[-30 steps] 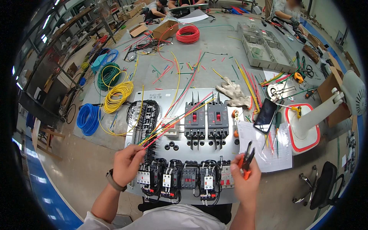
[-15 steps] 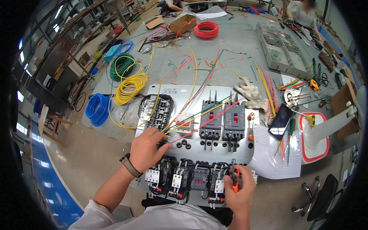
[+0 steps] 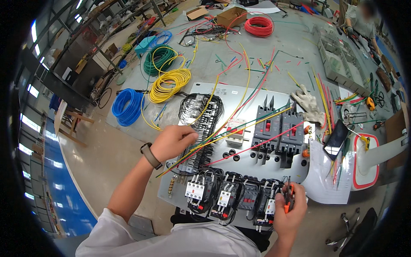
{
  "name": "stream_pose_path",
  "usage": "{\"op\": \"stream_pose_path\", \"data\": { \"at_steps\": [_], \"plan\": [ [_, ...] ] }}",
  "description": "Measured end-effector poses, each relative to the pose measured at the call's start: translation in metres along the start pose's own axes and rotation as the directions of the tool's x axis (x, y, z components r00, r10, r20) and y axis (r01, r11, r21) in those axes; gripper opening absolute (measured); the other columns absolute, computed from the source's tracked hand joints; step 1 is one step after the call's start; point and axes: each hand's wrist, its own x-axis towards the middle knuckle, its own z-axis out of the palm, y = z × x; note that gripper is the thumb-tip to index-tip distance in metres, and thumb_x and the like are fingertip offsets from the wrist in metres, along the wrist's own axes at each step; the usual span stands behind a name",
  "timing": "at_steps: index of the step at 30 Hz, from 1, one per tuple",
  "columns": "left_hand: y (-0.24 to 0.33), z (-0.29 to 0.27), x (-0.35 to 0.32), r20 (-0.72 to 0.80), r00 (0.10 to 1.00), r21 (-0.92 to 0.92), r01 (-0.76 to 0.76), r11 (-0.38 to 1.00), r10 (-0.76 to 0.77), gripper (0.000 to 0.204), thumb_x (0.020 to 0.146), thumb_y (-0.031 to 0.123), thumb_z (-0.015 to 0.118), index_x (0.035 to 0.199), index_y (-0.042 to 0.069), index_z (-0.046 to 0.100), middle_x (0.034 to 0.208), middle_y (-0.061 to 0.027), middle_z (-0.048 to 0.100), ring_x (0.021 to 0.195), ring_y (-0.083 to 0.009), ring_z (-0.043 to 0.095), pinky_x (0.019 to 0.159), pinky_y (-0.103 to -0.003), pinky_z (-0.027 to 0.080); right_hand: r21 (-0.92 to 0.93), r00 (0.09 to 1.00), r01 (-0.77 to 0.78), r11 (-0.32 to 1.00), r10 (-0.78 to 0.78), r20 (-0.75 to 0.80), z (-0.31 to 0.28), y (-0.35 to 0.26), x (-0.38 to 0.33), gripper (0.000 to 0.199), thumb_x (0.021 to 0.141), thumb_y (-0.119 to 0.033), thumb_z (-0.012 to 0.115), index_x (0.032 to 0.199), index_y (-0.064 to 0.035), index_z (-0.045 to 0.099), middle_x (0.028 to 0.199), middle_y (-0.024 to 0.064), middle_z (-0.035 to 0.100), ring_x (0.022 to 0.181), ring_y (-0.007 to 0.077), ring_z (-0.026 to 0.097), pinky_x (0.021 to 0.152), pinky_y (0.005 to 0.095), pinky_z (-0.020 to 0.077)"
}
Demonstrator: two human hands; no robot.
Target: The person strips insulation from colored wires using pliers and inserts the wire ends into terminals on an electrical control panel. The person repeats this process for multiple wires of different colors.
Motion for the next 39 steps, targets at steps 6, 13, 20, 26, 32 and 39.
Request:
{"op": "stream_pose_path", "data": {
  "at_steps": [6,13,20,26,32,39],
  "plan": [
    [0.005,0.012,0.028,0.171,0.984,0.118,0.028,0.993,-0.048,0.037,0.098,0.036,0.071,0.089,0.0,0.077,0.078,-0.0184,0.073,0.073,-0.0343,0.071,0.071,-0.044,0.055,-0.026,1.0,0.001,1.0,-0.001,-0.002,0.001,0.002,-0.002,0.031,0.086,0.001,0.071,0.116,0.0024,0.064,0.104,0.0123,0.064,0.094,0.0235,0.062,0.088,0.0357,0.0513],
    [0.001,0.017,0.037,0.23,0.973,0.144,-0.025,0.989,-0.009,0.03,0.09,0.03,0.078,0.085,0.001,0.075,0.077,-0.0149,0.074,0.071,-0.0302,0.071,0.069,-0.042,0.055,-0.053,0.999,0.037,0.998,-0.035,0.024,0.002,-0.004,0.001,0.03,0.086,-0.001,0.072,0.115,0.0034,0.063,0.102,0.0129,0.062,0.088,0.024,0.06,0.084,0.0339,0.0497],
    [0.009,0.013,0.018,0.002,1.0,-0.071,0.029,0.997,-0.029,0.022,0.103,0.023,0.062,0.101,0.001,0.065,0.08,-0.0191,0.069,0.073,-0.0378,0.067,0.067,-0.048,0.05,-0.027,0.997,0.08,0.996,-0.08,0.016,0.001,0.003,0.003,0.031,0.087,-0.005,0.075,0.116,0.0003,0.065,0.098,0.0136,0.062,0.085,0.0285,0.061,0.08,0.0359,0.05],
    [0.021,-0.007,-0.002,-0.008,0.999,-0.365,0.033,0.93,-0.039,0.015,0.113,0.019,0.055,0.106,0.006,0.055,0.069,0.0057,0.045,0.062,-0.0038,0.041,0.054,-0.025,0.034,-0.081,0.992,0.121,0.989,-0.119,0.026,-0.01,-0.011,0.007,0.039,0.089,-0.008,0.076,0.125,0.001,0.065,0.112,0.0167,0.066,0.102,0.0321,0.066,0.092,0.0394,0.0525],
    [0.037,-0.037,-0.035,0.117,0.983,-0.681,0.182,0.709,-0.14,0.017,0.114,0.025,0.052,0.106,0.011,0.051,0.065,0.0101,0.037,0.051,-0.0005,0.029,0.045,-0.021,0.022,-0.212,0.972,0.079,0.974,-0.122,-0.201,-0.034,-0.004,0.014,0.054,0.084,-0.002,0.074,0.137,0.0026,0.061,0.121,0.0186,0.064,0.11,0.0332,0.066,0.099,0.0415,0.0515],
    [0.065,-0.051,-0.069,0.032,0.987,-0.786,0.121,0.606,-0.155,0.02,0.114,0.028,0.05,0.106,0.01,0.051,0.06,0.0084,0.035,0.046,-0.0017,0.025,0.041,-0.021,0.02,-0.43,0.996,-0.026,0.902,-0.015,-0.092,-0.052,0.002,0.028,0.062,0.085,-0.016,0.077,0.141,0.0044,0.058,0.119,0.0173,0.062,0.115,0.0351,0.058,0.104,0.0457,0.0446]
  ]
}}
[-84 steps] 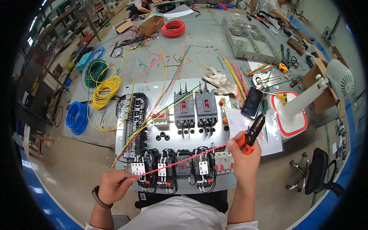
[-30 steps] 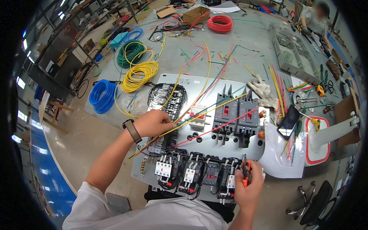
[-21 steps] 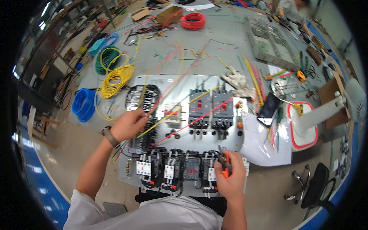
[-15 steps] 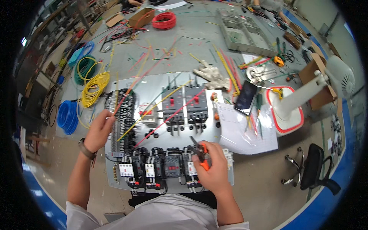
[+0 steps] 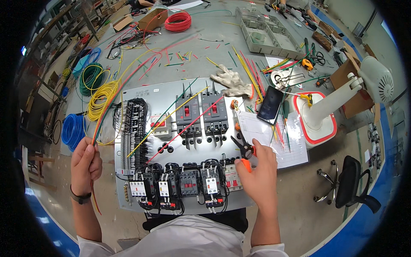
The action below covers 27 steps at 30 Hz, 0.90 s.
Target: The person strips insulation from colored wires using pliers and inserts the wire ends into terminals on an electrical control panel. The person repeats this process for multiple wires of different colors.
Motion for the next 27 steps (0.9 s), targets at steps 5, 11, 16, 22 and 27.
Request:
{"op": "stream_pose_path", "data": {
  "at_steps": [5,11,16,22,27],
  "plan": [
    [0.004,0.007,-0.025,-0.046,0.995,-0.1,-0.092,0.991,0.087,0.022,0.114,0.03,0.051,0.107,0.008,0.051,0.058,0.0063,0.036,0.043,-0.0037,0.026,0.04,-0.023,0.022,-0.166,0.998,0.045,0.985,-0.037,0.056,0.025,-0.016,0.019,0.068,0.084,-0.029,0.08,0.142,0.0022,0.06,0.116,0.0164,0.061,0.112,0.0351,0.057,0.103,0.0485,0.0412],
    [0.003,0.021,-0.036,0.01,0.997,-0.312,-0.066,0.948,0.072,0.018,0.114,0.024,0.051,0.114,0.006,0.052,0.059,0.002,0.041,0.046,-0.0063,0.032,0.044,-0.024,0.029,-0.084,0.992,0.115,0.99,-0.11,0.065,0.035,-0.016,0.03,0.064,0.084,-0.026,0.083,0.14,-0.0006,0.063,0.118,0.0172,0.062,0.112,0.0359,0.058,0.099,0.0461,0.0465],
    [-0.013,0.037,-0.037,0.084,0.993,-0.494,-0.028,0.869,0.08,0.015,0.115,0.022,0.048,0.115,0.007,0.051,0.064,0.0013,0.04,0.05,-0.0067,0.031,0.045,-0.024,0.029,0.213,0.984,0.175,0.961,-0.167,-0.056,0.02,-0.046,0.015,0.046,0.088,-0.02,0.078,0.128,0.0013,0.069,0.126,0.0193,0.066,0.12,0.0328,0.062,0.101,0.0408,0.0508],
    [-0.024,0.071,-0.015,0.053,0.997,-0.588,-0.012,0.808,0.054,0.017,0.117,0.024,0.044,0.116,0.008,0.049,0.065,0.0013,0.038,0.05,-0.0065,0.031,0.045,-0.024,0.028,0.66,0.667,0.081,0.747,-0.533,0.521,0.003,-0.137,-0.058,0.045,0.099,-0.016,0.073,0.141,-0.0009,0.063,0.126,0.0154,0.072,0.111,0.0261,0.071,0.098,0.0366,0.0556],
    [-0.022,0.085,-0.006,-0.054,0.997,-0.52,-0.078,0.851,0.058,0.019,0.117,0.025,0.044,0.116,0.006,0.048,0.066,0.0003,0.042,0.051,-0.0055,0.033,0.046,-0.023,0.031,0.697,0.603,-0.242,0.675,-0.458,0.654,0.05,-0.155,-0.105,0.037,0.107,-0.015,0.062,0.141,-0.0005,0.056,0.106,0.0112,0.072,0.092,0.02,0.069,0.083,0.0354,0.0567]
  ]
}}
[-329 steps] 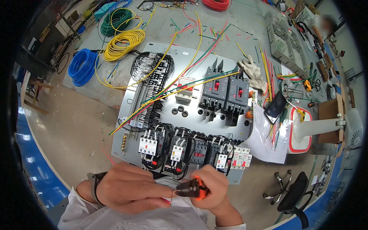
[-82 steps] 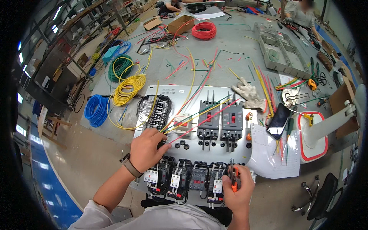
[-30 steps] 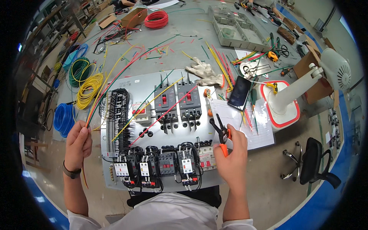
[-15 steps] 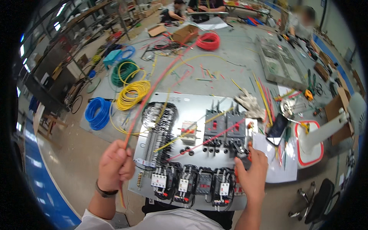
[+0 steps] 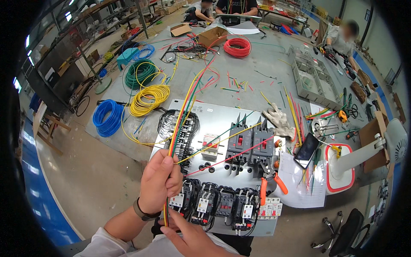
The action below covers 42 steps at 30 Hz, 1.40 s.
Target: The person strips insulation from colored wires using pliers and inserts the wire ends into terminals on an electrical control panel. The person repeats this process for multiple wires of different colors.
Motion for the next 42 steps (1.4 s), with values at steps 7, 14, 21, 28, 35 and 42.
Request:
{"op": "stream_pose_path", "data": {
  "at_steps": [7,14,21,28,35,42],
  "plan": [
    [-0.011,0.006,0.004,-0.015,1.0,0.028,-0.015,0.999,0.015,0.021,0.117,0.028,0.044,0.116,0.008,0.05,0.064,-0.001,0.043,0.047,-0.0097,0.038,0.045,-0.025,0.037,0.203,0.974,-0.225,0.953,0.216,0.065,0.001,0.028,-0.002,0.023,0.113,-0.019,0.053,0.128,-0.0019,0.059,0.089,0.0029,0.067,0.075,0.0097,0.063,0.069,0.0264,0.0515],
    [0.001,0.012,0.016,0.126,0.992,0.141,0.004,0.99,-0.022,0.026,0.114,0.028,0.05,0.124,0.004,0.053,0.067,-0.0072,0.058,0.051,-0.0169,0.057,0.05,-0.028,0.049,0.252,0.977,-0.211,0.944,0.215,0.011,-0.007,0.042,-0.017,0.033,0.11,-0.013,0.056,0.14,-0.0018,0.063,0.096,0.0031,0.071,0.077,0.0087,0.061,0.073,0.025,0.0528],
    [0.032,0.008,0.039,0.28,0.956,0.331,-0.01,0.944,-0.088,0.031,0.114,0.025,0.053,0.135,0.003,0.055,0.076,-0.0076,0.068,0.063,-0.0135,0.067,0.059,-0.027,0.054,0.259,0.988,-0.157,0.953,0.149,0.048,-0.013,0.03,0.007,0.041,0.113,-0.015,0.054,0.153,-0.004,0.054,0.107,0.0072,0.076,0.084,0.0082,0.069,0.075,0.0254,0.0584],
    [0.044,-0.038,0.056,0.191,0.967,0.446,0.069,0.892,-0.17,0.028,0.112,0.022,0.056,0.131,0.002,0.061,0.082,-0.0043,0.07,0.065,-0.0091,0.065,0.059,-0.022,0.05,0.072,0.986,-0.125,0.99,0.116,0.116,-0.001,0.032,0.027,0.052,0.11,-0.015,0.057,0.159,-0.0056,0.044,0.128,0.0155,0.074,0.105,0.0186,0.075,0.087,0.0316,0.0598],
    [0.038,-0.093,0.053,0.09,0.95,0.526,0.209,0.824,-0.298,0.022,0.111,0.019,0.057,0.116,0.0,0.067,0.078,-0.0016,0.067,0.06,-0.0062,0.059,0.056,-0.021,0.047,-0.015,0.999,-0.03,0.999,0.03,0.022,-0.042,0.012,0.019,0.038,0.104,-0.01,0.067,0.142,-0.0022,0.063,0.122,0.0141,0.076,0.103,0.017,0.075,0.088,0.0302,0.0599],
    [0.035,-0.112,0.046,0.073,0.927,0.428,0.305,0.851,-0.369,0.02,0.111,0.019,0.057,0.114,0.001,0.066,0.079,-0.0027,0.068,0.057,-0.0071,0.059,0.051,-0.022,0.047,-0.167,0.977,-0.03,0.985,-0.006,-0.212,-0.086,-0.021,0.048,0.03,0.1,-0.006,0.068,0.129,0.003,0.07,0.109,0.0147,0.078,0.094,0.016,0.076,0.082,0.0288,0.0601]
  ]
}}
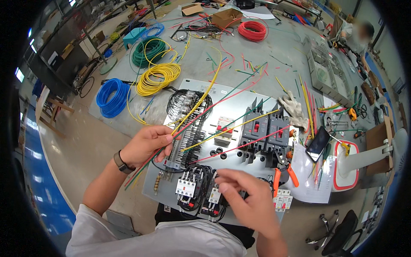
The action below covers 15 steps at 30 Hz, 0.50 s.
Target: The person strips insulation from colored wires using pliers and inserts the wire ends into terminals on an electrical control panel. The person repeats this process for multiple wires of different colors.
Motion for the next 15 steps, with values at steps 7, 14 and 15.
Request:
{"op": "stream_pose_path", "data": {
  "at_steps": [7,14,15],
  "plan": [
    [-0.006,-0.012,0.007,0.089,0.996,0.014,0.031,0.999,-0.033,0.018,0.11,0.018,0.059,0.113,0.002,0.066,0.082,-0.006,0.073,0.054,-0.0084,0.062,0.052,-0.022,0.05,-0.424,0.975,0.219,0.879,-0.183,0.124,-0.018,-0.018,0.07,0.031,0.1,-0.01,0.068,0.128,0.0019,0.069,0.106,0.0143,0.075,0.083,0.0173,0.071,0.074,0.0302,0.057],
    [-0.019,-0.052,0.01,-0.08,0.992,0.264,-0.073,0.962,0.097,0.023,0.109,0.019,0.059,0.118,0.0,0.07,0.095,-0.0089,0.079,0.073,-0.0098,0.071,0.058,-0.025,0.053,-0.5,0.982,0.184,0.846,-0.132,0.137,-0.013,-0.027,0.114,0.032,0.101,-0.014,0.068,0.129,0.0014,0.069,0.105,0.0128,0.076,0.08,0.0169,0.069,0.074,0.0317,0.0559],
    [-0.027,-0.061,0.011,-0.116,0.977,0.316,-0.134,0.939,0.179,0.024,0.109,0.019,0.059,0.119,0.0,0.07,0.095,-0.0081,0.078,0.077,-0.0097,0.072,0.06,-0.025,0.053,-0.498,0.979,0.196,0.845,-0.139,0.148,-0.011,-0.024,0.113,0.032,0.101,-0.014,0.068,0.129,0.0014,0.069,0.105,0.0132,0.076,0.081,0.0173,0.07,0.075,0.0319,0.056]
  ]
}}
